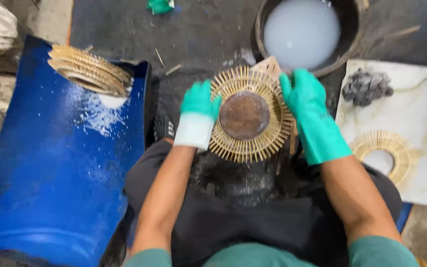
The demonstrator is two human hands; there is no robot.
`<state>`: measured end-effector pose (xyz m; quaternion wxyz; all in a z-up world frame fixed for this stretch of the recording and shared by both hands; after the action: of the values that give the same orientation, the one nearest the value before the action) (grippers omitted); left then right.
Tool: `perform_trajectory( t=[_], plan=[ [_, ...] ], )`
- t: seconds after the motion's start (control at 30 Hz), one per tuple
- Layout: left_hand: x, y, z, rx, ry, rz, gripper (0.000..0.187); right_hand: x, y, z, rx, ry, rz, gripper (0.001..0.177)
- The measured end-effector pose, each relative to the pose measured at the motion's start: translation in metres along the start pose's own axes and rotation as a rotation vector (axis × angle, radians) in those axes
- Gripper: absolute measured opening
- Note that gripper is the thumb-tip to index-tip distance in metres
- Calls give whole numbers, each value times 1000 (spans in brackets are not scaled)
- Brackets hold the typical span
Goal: The recorder is using a metal tool and a brush to clean or refine the slats of circular wooden fan-like objects.
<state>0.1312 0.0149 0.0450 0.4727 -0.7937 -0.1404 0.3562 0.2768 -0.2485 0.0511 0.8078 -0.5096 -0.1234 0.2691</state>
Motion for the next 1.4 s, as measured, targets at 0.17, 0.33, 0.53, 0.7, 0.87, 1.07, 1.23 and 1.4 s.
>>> perform_trajectory(
  t=[0.17, 0.33, 0.53, 0.7, 0.87, 1.07, 1.23, 1.4],
  plan=[
    [44, 16, -76, 131, 318, -160, 17, 20, 28, 37, -78, -146, -14, 41],
    [60, 34, -98, 176, 362, -34, 26, 42, 54, 46, -290, -301, 3, 38],
    [76, 50, -93, 201, 464, -2, 17, 52, 58, 48, -242, -320, 138, 38],
    [57, 29, -93, 157, 651, -71, 10, 51, 78, 39, -321, -363, 185, 44],
    [47, 21, -90, 120, 707, -66, 9, 43, 97, 33, -359, -418, 171, 44],
    [70, 41, -79, 150, 576, -33, 14, 60, 74, 46, -332, -454, 71, 35],
    [111, 70, 1, -180, 248, -103, 26, 54, 29, -4, 77, -329, -45, 39],
    [51, 42, 37, -515, -29, -9, 25, 28, -65, 3, 264, 56, -103, 44]
  ],
)
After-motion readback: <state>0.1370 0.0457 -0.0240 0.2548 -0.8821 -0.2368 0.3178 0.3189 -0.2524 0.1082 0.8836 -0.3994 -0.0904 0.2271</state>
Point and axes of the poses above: each hand's wrist, its own x-axis towards the middle knuckle, its own y-axis out of the palm, z = x × y, the point moved 7 cm from there along x, towards the middle knuckle, and after that the axes turned 15 degrees about -y, right-handed, at the moved point
